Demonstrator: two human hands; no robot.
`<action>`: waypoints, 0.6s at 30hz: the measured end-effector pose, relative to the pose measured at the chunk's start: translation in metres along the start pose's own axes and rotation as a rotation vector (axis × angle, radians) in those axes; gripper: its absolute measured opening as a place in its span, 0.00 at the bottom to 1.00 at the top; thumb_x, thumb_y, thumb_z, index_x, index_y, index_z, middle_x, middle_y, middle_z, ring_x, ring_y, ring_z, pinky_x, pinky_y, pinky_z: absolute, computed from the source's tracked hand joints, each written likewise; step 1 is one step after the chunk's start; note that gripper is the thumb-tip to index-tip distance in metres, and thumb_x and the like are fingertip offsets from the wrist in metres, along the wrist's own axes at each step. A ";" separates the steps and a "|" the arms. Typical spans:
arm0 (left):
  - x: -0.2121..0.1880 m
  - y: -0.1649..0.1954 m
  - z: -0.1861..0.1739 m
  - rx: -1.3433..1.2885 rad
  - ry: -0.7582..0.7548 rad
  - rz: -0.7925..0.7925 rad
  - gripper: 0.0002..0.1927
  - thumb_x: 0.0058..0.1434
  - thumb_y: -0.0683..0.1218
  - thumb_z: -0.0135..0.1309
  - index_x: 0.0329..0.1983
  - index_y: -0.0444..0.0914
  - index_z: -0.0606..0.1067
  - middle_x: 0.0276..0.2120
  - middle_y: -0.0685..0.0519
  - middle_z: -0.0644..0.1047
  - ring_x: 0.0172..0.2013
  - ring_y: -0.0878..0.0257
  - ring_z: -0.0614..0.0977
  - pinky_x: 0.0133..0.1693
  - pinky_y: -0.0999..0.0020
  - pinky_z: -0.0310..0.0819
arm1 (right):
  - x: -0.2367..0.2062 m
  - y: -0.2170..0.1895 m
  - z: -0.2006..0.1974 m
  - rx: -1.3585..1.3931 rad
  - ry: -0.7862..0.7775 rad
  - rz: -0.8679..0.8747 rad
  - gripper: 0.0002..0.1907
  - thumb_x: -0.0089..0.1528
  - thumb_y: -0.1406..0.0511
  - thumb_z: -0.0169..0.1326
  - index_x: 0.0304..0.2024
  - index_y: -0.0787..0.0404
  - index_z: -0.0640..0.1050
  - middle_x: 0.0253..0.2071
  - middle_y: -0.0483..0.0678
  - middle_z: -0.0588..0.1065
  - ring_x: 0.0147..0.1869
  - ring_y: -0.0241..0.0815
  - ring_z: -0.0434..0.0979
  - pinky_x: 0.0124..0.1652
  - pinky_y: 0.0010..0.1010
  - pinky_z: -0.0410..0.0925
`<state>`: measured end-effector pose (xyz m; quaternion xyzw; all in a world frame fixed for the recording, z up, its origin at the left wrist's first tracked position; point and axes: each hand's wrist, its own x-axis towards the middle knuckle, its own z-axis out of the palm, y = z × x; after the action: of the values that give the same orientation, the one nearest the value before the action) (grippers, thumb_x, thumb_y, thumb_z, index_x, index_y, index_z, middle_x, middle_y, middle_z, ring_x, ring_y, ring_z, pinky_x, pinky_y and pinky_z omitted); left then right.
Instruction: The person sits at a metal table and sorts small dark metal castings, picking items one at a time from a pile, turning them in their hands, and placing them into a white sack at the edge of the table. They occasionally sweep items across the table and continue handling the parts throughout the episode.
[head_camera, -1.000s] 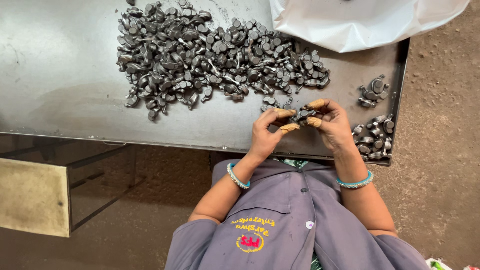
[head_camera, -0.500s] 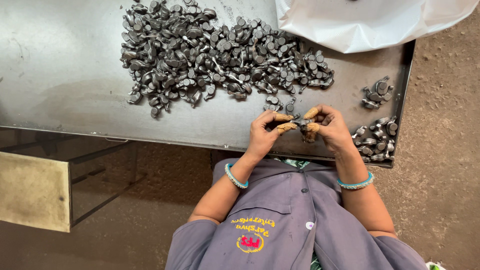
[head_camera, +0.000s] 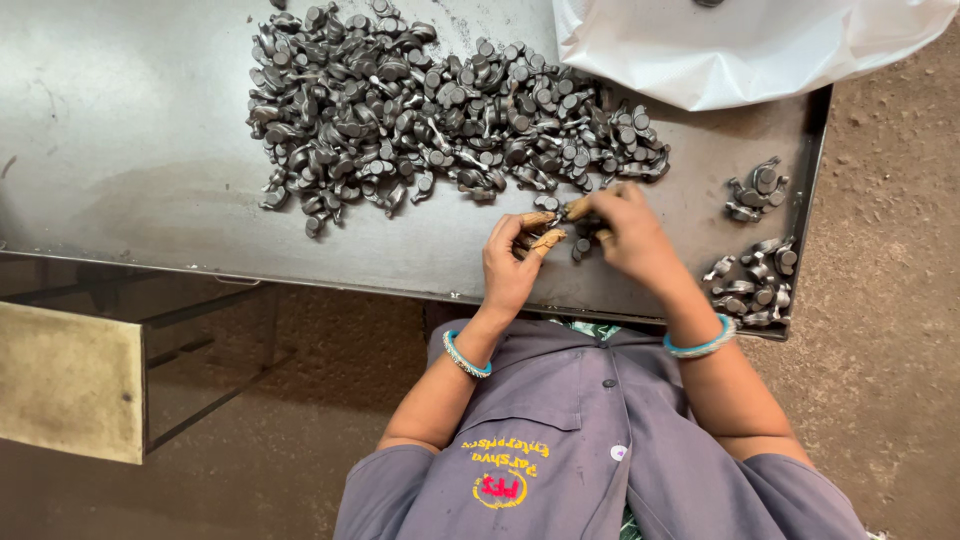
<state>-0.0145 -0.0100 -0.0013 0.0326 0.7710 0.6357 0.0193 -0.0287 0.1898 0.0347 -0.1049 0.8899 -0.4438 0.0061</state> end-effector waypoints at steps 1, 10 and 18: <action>-0.001 -0.001 0.000 0.018 0.006 -0.011 0.14 0.58 0.41 0.66 0.48 0.35 0.81 0.35 0.52 0.77 0.31 0.63 0.76 0.34 0.70 0.71 | -0.002 -0.005 0.005 -0.201 0.007 -0.112 0.22 0.50 0.82 0.53 0.45 0.62 0.79 0.44 0.51 0.78 0.48 0.56 0.72 0.49 0.40 0.70; -0.003 0.000 0.004 -0.025 -0.005 0.082 0.15 0.58 0.37 0.62 0.50 0.34 0.79 0.40 0.51 0.79 0.37 0.63 0.81 0.40 0.70 0.75 | -0.010 0.018 0.001 -0.320 -0.054 -0.120 0.17 0.48 0.77 0.60 0.40 0.63 0.77 0.41 0.52 0.75 0.49 0.57 0.72 0.49 0.44 0.68; -0.010 0.019 0.011 -0.100 -0.121 0.116 0.21 0.53 0.39 0.68 0.51 0.35 0.79 0.43 0.51 0.79 0.41 0.63 0.82 0.43 0.70 0.78 | -0.049 0.063 0.009 1.248 0.123 0.349 0.24 0.59 0.75 0.63 0.56 0.62 0.73 0.51 0.48 0.76 0.56 0.39 0.77 0.56 0.30 0.73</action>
<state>-0.0030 0.0032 0.0151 0.1145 0.7323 0.6705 0.0309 0.0084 0.2285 -0.0247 0.0898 0.4675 -0.8751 0.0871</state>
